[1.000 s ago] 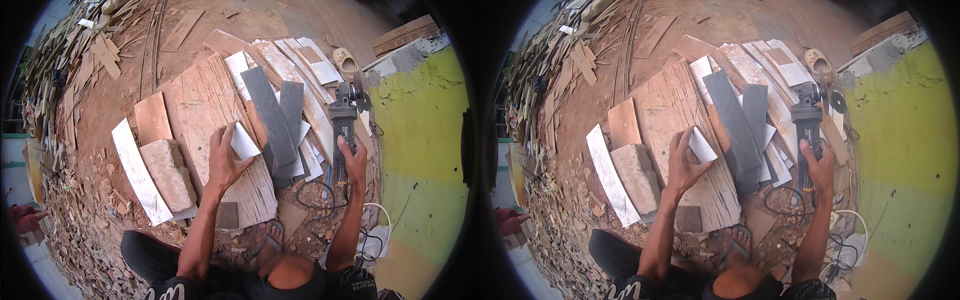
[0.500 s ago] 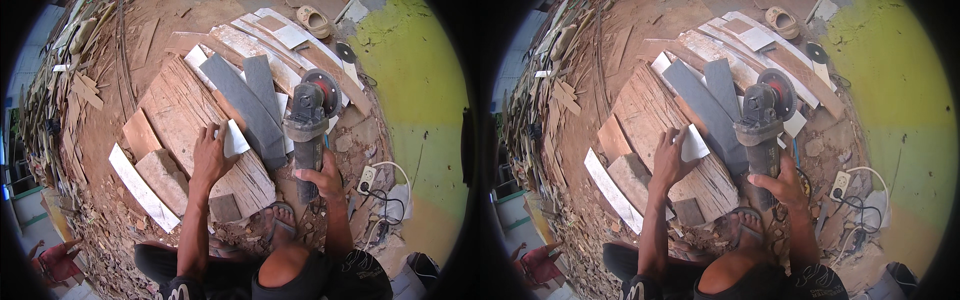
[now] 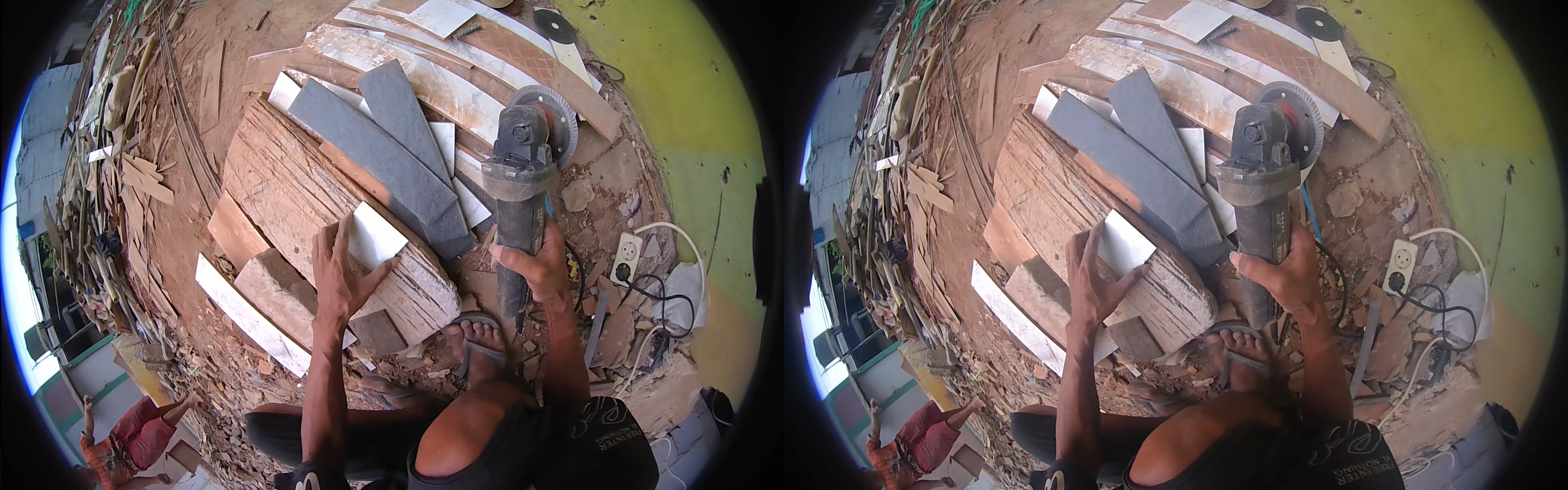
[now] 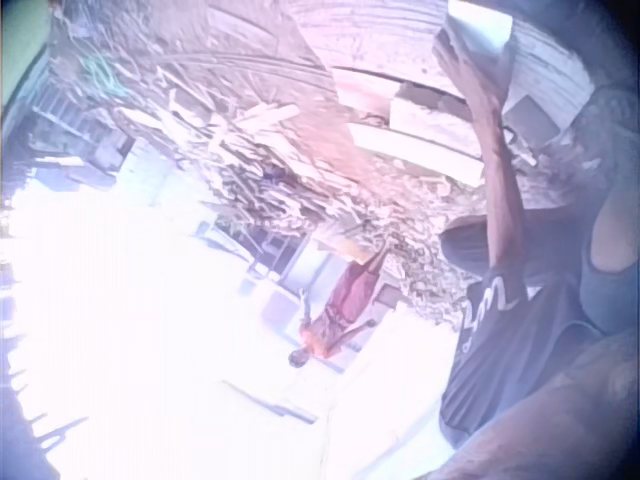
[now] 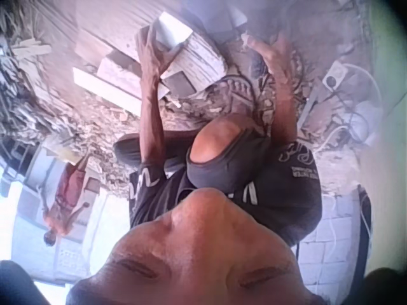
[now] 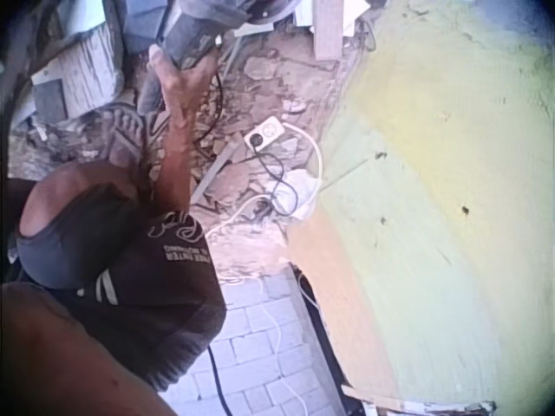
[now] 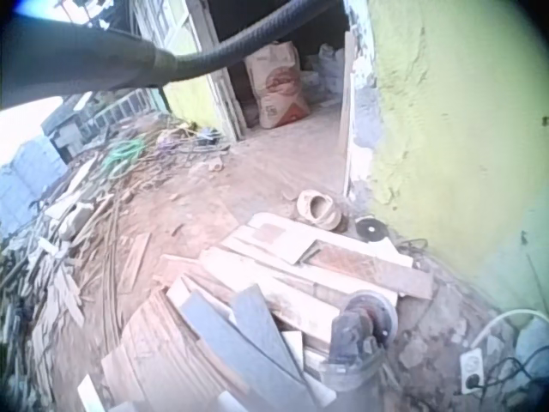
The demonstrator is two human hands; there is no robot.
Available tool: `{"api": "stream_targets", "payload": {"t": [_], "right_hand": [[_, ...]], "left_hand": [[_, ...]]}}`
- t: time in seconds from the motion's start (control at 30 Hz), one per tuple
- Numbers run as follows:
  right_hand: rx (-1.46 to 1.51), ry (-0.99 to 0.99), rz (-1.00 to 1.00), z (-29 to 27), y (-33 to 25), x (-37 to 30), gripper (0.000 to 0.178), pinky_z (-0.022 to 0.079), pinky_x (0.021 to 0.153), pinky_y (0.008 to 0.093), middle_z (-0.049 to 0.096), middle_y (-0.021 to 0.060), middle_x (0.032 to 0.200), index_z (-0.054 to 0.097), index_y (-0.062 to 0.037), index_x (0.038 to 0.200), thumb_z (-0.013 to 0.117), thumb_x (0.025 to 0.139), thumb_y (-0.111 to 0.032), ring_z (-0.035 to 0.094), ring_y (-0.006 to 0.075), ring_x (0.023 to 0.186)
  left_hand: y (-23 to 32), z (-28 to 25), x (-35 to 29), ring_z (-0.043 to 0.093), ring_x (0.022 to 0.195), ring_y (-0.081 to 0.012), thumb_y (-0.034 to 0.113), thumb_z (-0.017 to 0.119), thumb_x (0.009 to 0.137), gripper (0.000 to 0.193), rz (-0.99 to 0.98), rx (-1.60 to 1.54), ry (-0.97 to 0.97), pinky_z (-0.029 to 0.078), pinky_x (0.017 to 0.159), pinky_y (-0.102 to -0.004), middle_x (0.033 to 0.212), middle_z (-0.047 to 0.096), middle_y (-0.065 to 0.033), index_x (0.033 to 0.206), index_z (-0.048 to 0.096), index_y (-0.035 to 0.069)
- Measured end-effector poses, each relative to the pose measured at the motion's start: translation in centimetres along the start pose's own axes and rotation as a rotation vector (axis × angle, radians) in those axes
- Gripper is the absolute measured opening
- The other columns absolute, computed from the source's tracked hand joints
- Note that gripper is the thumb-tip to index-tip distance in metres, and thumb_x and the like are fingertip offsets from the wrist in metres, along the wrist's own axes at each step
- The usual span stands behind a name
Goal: The person sits on the ground and uses an angle grinder to cut a small tile. After cutting, they inspect the cut edges and compare the two pieces.
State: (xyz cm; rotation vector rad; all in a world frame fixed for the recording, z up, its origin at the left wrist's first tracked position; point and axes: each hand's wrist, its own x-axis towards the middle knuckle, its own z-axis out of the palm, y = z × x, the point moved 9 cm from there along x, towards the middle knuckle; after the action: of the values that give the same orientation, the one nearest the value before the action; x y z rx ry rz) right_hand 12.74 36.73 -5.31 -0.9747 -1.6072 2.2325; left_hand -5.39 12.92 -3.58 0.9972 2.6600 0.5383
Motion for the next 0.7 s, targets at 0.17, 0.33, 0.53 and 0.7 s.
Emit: {"api": "stream_targets", "payload": {"t": [0.17,0.33,0.53,0.7], "right_hand": [[-0.017,-0.015,0.02,-0.7,0.1,-0.1,0.038,0.052,0.071,0.0328,0.066,0.0055,0.086,0.063,-0.0001,0.107,0.078,0.074,-0.011,0.064,0.0153,0.074],[0.023,-0.005,-0.005,-1.3,0.0,-0.5,0.048,0.051,0.073,0.0327,0.065,0.0055,0.089,0.061,0.0013,0.114,0.079,0.072,-0.014,0.062,0.0156,0.077],[0.065,-0.026,0.02,-1.8,0.2,-0.8,0.052,0.051,0.077,0.0325,0.065,0.0066,0.093,0.06,0.0017,0.117,0.077,0.07,-0.012,0.063,0.0157,0.081],[0.074,-0.002,0.001,-2.2,-0.5,-1.2,0.051,0.051,0.077,0.0319,0.066,0.0067,0.092,0.06,0.0019,0.116,0.076,0.069,-0.009,0.063,0.0153,0.08]], "left_hand": [[1.0,0.9,0.5,0.053,0.116,-0.0336,0.04,0.094,0.066,0.101,0.004,0.033,-0.017,0.045,0.102,-0.0482,0.125,0.054,-0.0164,0.149,0.047,0.005],[1.1,1.2,0.4,0.051,0.119,-0.0345,0.043,0.093,0.067,0.104,0.023,0.051,-0.028,0.043,0.104,-0.0493,0.128,0.052,-0.0166,0.151,0.044,0.005],[1.2,0.9,0.3,0.044,0.129,-0.0391,0.05,0.091,0.071,0.111,0.031,0.032,-0.044,0.039,0.109,-0.0547,0.139,0.045,-0.0221,0.155,0.036,0.003],[0.5,-1.1,5.0,0.029,0.145,-0.0481,0.061,0.084,0.076,0.124,-0.123,-0.03,0.071,0.032,0.116,-0.0608,0.151,0.032,-0.0349,0.16,0.018,-0.003]]}}
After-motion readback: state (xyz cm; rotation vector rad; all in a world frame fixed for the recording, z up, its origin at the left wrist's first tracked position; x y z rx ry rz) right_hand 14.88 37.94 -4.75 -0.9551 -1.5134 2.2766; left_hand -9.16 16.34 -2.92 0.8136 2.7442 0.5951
